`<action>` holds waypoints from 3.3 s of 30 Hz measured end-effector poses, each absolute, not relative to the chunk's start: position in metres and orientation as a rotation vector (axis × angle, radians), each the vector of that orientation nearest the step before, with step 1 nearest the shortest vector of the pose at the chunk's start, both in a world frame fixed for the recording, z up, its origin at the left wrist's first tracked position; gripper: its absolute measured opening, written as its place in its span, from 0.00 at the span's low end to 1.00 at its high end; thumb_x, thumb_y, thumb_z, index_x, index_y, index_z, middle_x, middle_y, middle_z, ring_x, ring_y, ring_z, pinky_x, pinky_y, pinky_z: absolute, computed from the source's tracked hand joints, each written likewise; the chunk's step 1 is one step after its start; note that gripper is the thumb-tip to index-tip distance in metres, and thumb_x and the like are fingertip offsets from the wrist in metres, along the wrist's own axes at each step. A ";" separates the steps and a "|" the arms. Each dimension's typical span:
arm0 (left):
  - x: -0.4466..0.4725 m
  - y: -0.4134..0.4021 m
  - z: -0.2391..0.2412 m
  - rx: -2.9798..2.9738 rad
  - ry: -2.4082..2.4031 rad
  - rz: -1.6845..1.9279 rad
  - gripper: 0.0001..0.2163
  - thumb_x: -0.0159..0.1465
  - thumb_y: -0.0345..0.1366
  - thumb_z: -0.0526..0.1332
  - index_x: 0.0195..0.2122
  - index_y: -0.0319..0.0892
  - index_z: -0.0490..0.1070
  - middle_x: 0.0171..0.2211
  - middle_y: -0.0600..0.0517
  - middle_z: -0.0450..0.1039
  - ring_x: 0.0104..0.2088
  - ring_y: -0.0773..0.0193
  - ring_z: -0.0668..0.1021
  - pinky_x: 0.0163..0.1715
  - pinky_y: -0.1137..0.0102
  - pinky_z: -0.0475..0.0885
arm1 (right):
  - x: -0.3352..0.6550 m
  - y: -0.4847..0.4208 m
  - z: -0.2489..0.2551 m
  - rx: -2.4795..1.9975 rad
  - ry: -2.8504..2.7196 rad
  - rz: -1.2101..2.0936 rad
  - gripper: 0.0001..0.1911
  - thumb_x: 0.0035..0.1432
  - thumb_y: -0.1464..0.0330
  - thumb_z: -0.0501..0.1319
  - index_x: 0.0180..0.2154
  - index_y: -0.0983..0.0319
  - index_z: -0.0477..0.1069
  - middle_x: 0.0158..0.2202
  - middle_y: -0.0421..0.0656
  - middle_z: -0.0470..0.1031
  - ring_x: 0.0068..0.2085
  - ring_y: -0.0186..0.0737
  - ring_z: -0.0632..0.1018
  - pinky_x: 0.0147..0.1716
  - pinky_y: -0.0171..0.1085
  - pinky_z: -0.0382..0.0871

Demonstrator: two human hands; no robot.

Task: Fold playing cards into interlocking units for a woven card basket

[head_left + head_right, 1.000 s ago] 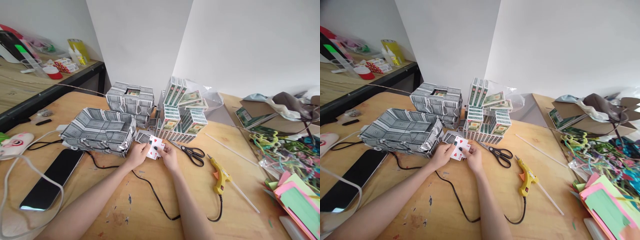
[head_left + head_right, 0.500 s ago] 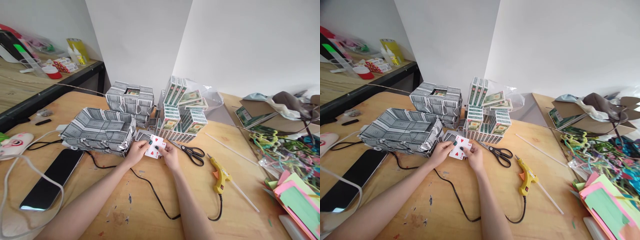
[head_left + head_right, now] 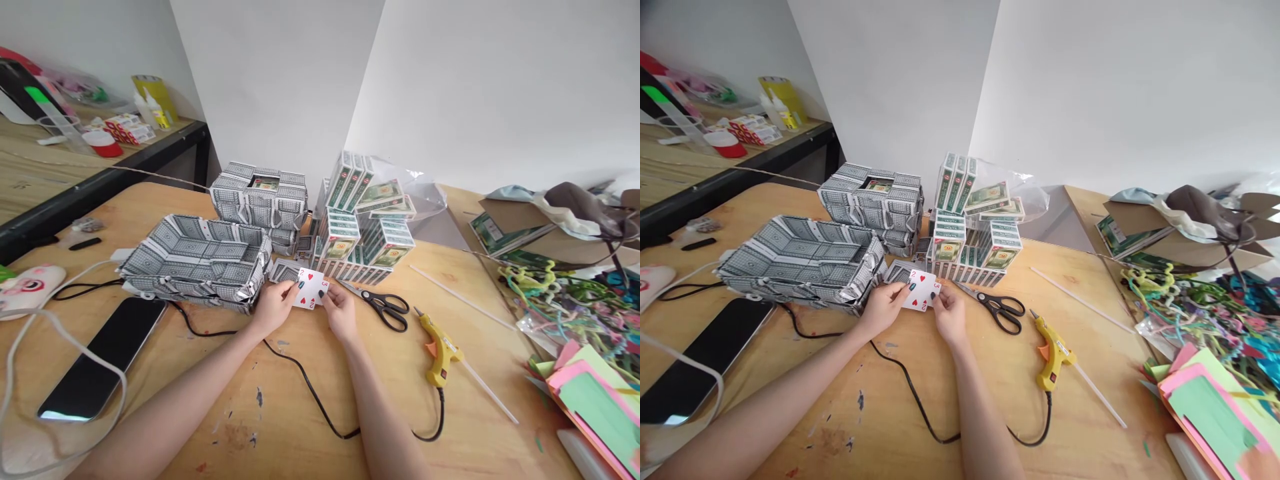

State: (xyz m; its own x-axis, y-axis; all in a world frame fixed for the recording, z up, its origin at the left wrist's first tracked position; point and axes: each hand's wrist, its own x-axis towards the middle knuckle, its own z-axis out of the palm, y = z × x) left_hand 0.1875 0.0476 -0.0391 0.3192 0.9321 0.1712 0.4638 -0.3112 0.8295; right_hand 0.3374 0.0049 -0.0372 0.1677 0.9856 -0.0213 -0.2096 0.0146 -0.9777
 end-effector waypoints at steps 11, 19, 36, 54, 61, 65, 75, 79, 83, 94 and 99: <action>0.188 0.044 -0.038 1.991 1.163 0.912 0.15 0.60 0.40 0.51 0.20 0.38 0.65 0.16 0.57 0.56 0.19 0.72 0.60 0.20 0.76 0.54 | 0.334 0.003 -0.046 -1.380 -1.121 0.980 0.10 0.54 0.64 0.54 0.35 0.62 0.67 0.23 0.40 0.71 0.23 0.35 0.70 0.22 0.32 0.62; 0.190 0.038 -0.033 2.261 1.050 1.001 0.15 0.61 0.34 0.52 0.18 0.38 0.64 0.15 0.55 0.61 0.19 0.73 0.63 0.21 0.76 0.55 | 0.324 -0.007 -0.045 -1.833 -1.343 0.279 0.08 0.56 0.65 0.49 0.30 0.60 0.63 0.22 0.39 0.69 0.22 0.35 0.69 0.22 0.32 0.57; 0.190 0.036 -0.036 2.418 0.988 1.008 0.12 0.62 0.33 0.52 0.24 0.40 0.71 0.21 0.51 0.71 0.24 0.68 0.72 0.26 0.74 0.63 | 0.328 -0.005 -0.044 -1.810 -1.319 0.209 0.15 0.59 0.63 0.46 0.28 0.61 0.66 0.20 0.40 0.70 0.20 0.35 0.69 0.21 0.31 0.58; 0.190 0.036 -0.033 2.402 1.006 0.958 0.13 0.62 0.33 0.52 0.21 0.39 0.68 0.19 0.52 0.69 0.23 0.69 0.70 0.25 0.75 0.61 | 0.328 -0.005 -0.048 -1.726 -1.218 0.326 0.10 0.56 0.64 0.50 0.35 0.60 0.66 0.29 0.43 0.75 0.29 0.38 0.76 0.26 0.33 0.67; 0.190 0.036 -0.032 2.382 1.117 1.017 0.14 0.62 0.33 0.52 0.19 0.39 0.64 0.16 0.54 0.64 0.19 0.71 0.66 0.22 0.75 0.58 | 0.329 0.000 -0.047 -1.537 -1.136 0.573 0.11 0.55 0.65 0.51 0.38 0.60 0.67 0.34 0.43 0.76 0.34 0.38 0.77 0.35 0.36 0.71; 0.189 0.037 -0.032 2.323 1.205 1.089 0.14 0.61 0.34 0.52 0.17 0.39 0.62 0.15 0.55 0.63 0.18 0.72 0.64 0.21 0.75 0.57 | 0.330 0.003 -0.048 -1.416 -1.148 0.744 0.13 0.54 0.67 0.52 0.41 0.62 0.68 0.38 0.46 0.76 0.37 0.40 0.77 0.37 0.37 0.71; 0.188 0.038 -0.031 2.287 1.203 1.064 0.16 0.60 0.35 0.53 0.15 0.39 0.60 0.12 0.58 0.55 0.15 0.74 0.58 0.18 0.75 0.52 | 0.329 -0.001 -0.050 -1.594 -1.219 0.530 0.12 0.54 0.65 0.52 0.35 0.63 0.72 0.27 0.43 0.76 0.28 0.39 0.76 0.29 0.36 0.71; 0.188 0.038 -0.031 2.287 1.220 1.070 0.16 0.60 0.35 0.53 0.15 0.39 0.60 0.12 0.58 0.55 0.15 0.74 0.58 0.18 0.75 0.52 | 0.329 -0.001 -0.047 -1.659 -1.222 0.469 0.12 0.55 0.65 0.53 0.35 0.62 0.72 0.29 0.44 0.77 0.30 0.40 0.77 0.31 0.36 0.71; 0.188 0.038 -0.032 2.263 1.272 1.092 0.16 0.60 0.36 0.53 0.15 0.39 0.61 0.12 0.58 0.56 0.16 0.74 0.60 0.18 0.76 0.53 | 0.331 0.001 -0.043 -1.560 -1.181 0.641 0.11 0.52 0.66 0.55 0.36 0.62 0.72 0.32 0.43 0.77 0.32 0.40 0.78 0.33 0.37 0.72; 0.188 0.037 -0.031 2.222 1.239 1.070 0.17 0.59 0.37 0.53 0.14 0.39 0.59 0.12 0.58 0.52 0.16 0.74 0.57 0.18 0.76 0.52 | 0.330 0.000 -0.047 -1.616 -1.197 0.600 0.09 0.51 0.67 0.55 0.32 0.61 0.72 0.31 0.44 0.78 0.32 0.42 0.78 0.33 0.38 0.72; 0.189 0.037 -0.032 2.185 1.205 1.040 0.16 0.59 0.37 0.54 0.15 0.39 0.57 0.12 0.59 0.50 0.16 0.74 0.57 0.18 0.76 0.52 | 0.323 -0.003 -0.048 -1.810 -1.269 0.335 0.08 0.52 0.68 0.54 0.30 0.62 0.71 0.31 0.45 0.77 0.32 0.41 0.77 0.33 0.37 0.69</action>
State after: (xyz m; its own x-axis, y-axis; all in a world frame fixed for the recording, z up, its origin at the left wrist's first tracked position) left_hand 0.1890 0.0369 -0.0322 0.3390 0.8499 0.4034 0.5233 -0.5267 0.6699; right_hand 0.3230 -0.0026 -0.0475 0.4431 0.8609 0.2502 0.6251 -0.0966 -0.7746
